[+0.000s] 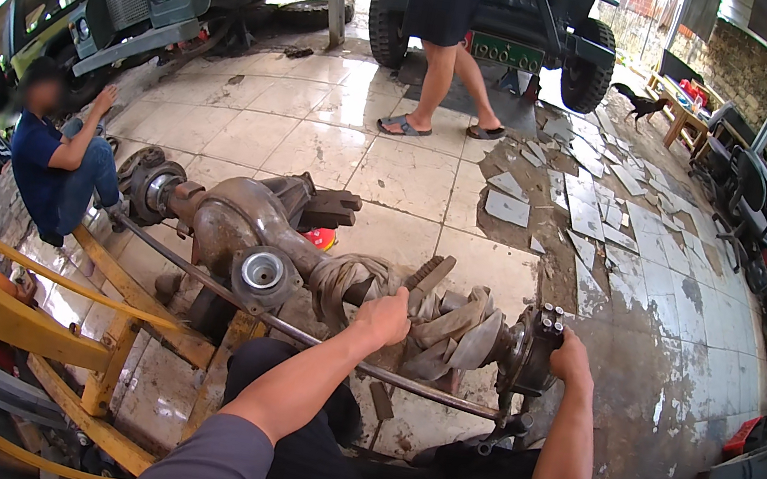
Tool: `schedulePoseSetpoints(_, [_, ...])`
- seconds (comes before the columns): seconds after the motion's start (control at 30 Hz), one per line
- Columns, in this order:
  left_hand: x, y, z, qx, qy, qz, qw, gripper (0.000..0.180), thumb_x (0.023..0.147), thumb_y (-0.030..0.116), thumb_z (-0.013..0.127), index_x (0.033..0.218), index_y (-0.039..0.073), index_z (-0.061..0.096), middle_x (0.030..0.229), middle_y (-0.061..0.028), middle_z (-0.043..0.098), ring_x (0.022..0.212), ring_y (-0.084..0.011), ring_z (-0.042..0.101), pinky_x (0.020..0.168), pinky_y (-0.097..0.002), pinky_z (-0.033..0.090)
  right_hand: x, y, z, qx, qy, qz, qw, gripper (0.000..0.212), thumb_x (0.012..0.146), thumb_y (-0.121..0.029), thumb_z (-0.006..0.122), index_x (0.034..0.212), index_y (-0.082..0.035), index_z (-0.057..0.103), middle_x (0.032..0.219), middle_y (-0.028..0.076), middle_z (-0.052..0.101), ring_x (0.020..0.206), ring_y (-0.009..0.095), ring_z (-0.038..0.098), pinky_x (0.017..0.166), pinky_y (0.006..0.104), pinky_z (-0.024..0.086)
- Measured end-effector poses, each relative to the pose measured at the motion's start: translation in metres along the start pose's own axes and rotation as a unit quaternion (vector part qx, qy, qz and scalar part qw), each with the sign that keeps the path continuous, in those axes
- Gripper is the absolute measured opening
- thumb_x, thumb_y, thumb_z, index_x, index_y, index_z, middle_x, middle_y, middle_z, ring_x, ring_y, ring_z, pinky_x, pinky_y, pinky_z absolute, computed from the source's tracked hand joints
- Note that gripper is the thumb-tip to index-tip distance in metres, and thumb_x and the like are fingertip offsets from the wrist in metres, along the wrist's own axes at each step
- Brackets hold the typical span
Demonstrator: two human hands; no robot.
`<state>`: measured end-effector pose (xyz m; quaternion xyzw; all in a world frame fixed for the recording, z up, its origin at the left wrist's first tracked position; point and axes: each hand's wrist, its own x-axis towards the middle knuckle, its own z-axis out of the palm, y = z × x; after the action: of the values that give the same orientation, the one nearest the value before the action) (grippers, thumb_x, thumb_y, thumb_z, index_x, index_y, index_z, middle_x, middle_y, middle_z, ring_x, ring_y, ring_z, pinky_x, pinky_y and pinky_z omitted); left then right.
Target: The person scrubs a vehicle axle assembly with a wire brush and sandpaper, rotating the axle to access different sections. The person alternates between brushing and sanding the metal surfaces while seated on the floor.
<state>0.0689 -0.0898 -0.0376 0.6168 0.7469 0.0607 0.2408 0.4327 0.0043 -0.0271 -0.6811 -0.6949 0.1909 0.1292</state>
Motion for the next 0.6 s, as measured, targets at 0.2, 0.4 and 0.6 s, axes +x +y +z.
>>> schedulePoseSetpoints(0.2, [-0.001, -0.004, 0.000, -0.019, 0.027, 0.000, 0.999, 0.035, 0.090, 0.026, 0.056, 0.114, 0.002, 0.048, 0.100, -0.0240, 0.068, 0.098, -0.0423, 0.066, 0.085, -0.0516, 0.052, -0.024, -0.040, -0.017, 0.079, 0.059, -0.016, 0.995, 0.065, 0.073, 0.010, 0.044, 0.137, -0.002, 0.052, 0.126, 0.028, 0.059, 0.122, 0.038, 0.055, 0.103, 0.0400, 0.043])
schedulePoseSetpoints(0.4, [-0.016, -0.008, -0.026, -0.059, 0.001, -0.008, 0.998, 0.038, 0.090, 0.028, 0.060, 0.115, 0.002, 0.048, 0.106, -0.0245, 0.067, 0.103, -0.0416, 0.064, 0.088, -0.0513, 0.050, -0.024, -0.046, -0.023, 0.107, 0.074, -0.075, 0.989, 0.066, 0.070, 0.013, 0.045, 0.135, 0.003, 0.051, 0.131, 0.025, 0.058, 0.127, 0.035, 0.052, 0.108, 0.0371, 0.038])
schedulePoseSetpoints(0.6, [-0.013, -0.012, -0.035, -0.042, -0.030, -0.026, 0.998, 0.052, 0.086, 0.034, 0.068, 0.119, -0.002, 0.049, 0.113, -0.0263, 0.065, 0.108, -0.0412, 0.062, 0.091, -0.0497, 0.049, -0.020, -0.037, 0.018, -0.110, 0.061, -0.175, 0.976, 0.068, 0.073, 0.009, 0.055, 0.139, 0.002, 0.045, 0.146, 0.023, 0.042, 0.139, 0.044, 0.033, 0.116, 0.0457, 0.027])
